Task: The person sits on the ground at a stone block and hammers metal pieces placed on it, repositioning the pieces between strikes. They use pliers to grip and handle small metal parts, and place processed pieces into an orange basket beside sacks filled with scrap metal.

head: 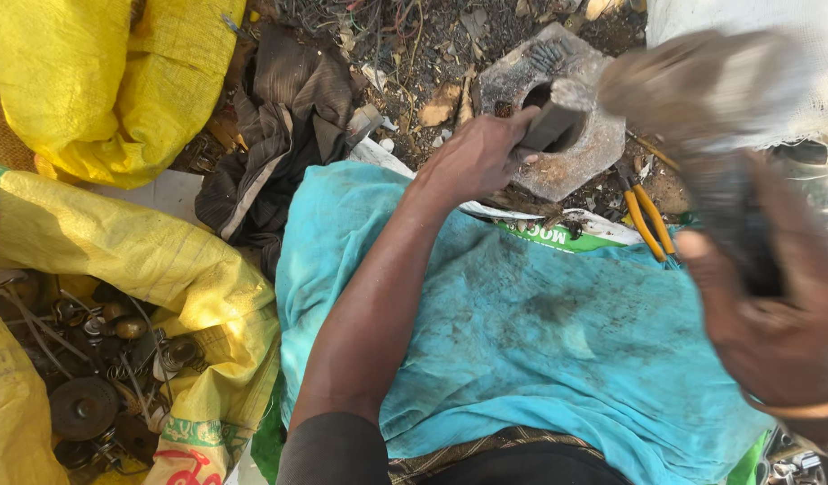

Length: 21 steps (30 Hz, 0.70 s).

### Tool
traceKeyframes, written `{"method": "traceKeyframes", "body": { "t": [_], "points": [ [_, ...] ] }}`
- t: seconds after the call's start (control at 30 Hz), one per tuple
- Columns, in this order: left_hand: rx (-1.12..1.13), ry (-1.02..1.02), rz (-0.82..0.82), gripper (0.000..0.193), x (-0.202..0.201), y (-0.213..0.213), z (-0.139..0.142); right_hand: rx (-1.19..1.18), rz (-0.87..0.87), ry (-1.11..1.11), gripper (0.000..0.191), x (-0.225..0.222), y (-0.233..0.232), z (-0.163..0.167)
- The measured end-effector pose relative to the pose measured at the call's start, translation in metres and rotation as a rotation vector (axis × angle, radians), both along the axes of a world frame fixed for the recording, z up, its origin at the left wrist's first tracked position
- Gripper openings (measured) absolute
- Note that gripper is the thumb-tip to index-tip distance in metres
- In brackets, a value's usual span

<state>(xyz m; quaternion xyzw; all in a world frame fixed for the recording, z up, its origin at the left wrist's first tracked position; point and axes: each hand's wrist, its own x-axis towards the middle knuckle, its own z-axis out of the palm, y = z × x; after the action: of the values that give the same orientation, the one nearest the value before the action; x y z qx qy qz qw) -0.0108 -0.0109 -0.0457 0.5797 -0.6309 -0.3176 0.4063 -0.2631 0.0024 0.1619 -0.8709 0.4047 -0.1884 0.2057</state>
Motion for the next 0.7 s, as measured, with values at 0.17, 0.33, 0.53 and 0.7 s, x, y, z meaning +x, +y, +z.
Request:
{"method": "traceKeyframes", "body": {
  "t": [0.17,0.33,0.53,0.7],
  "points": [
    [0.029,-0.047,-0.008,0.045,0.001,0.0,-0.002,-0.113,-0.091,-0.192,0.056,-0.003,0.004,-0.013],
    [0.299,0.107,-0.008,0.038,-0.001,-0.001,0.008,-0.063,0.063,0.165,0.054,0.008,-0.015,-0.007],
    [0.081,0.145,0.074,0.041,0.018,0.0,0.001,0.663,-0.352,-0.27,0.058,-0.006,0.001,-0.062],
    [0.192,0.32,0.102,0.045,0.022,-0.006,-0.013,1.147,-0.556,-0.579,0.057,-0.037,0.001,-0.135]
  ]
}}
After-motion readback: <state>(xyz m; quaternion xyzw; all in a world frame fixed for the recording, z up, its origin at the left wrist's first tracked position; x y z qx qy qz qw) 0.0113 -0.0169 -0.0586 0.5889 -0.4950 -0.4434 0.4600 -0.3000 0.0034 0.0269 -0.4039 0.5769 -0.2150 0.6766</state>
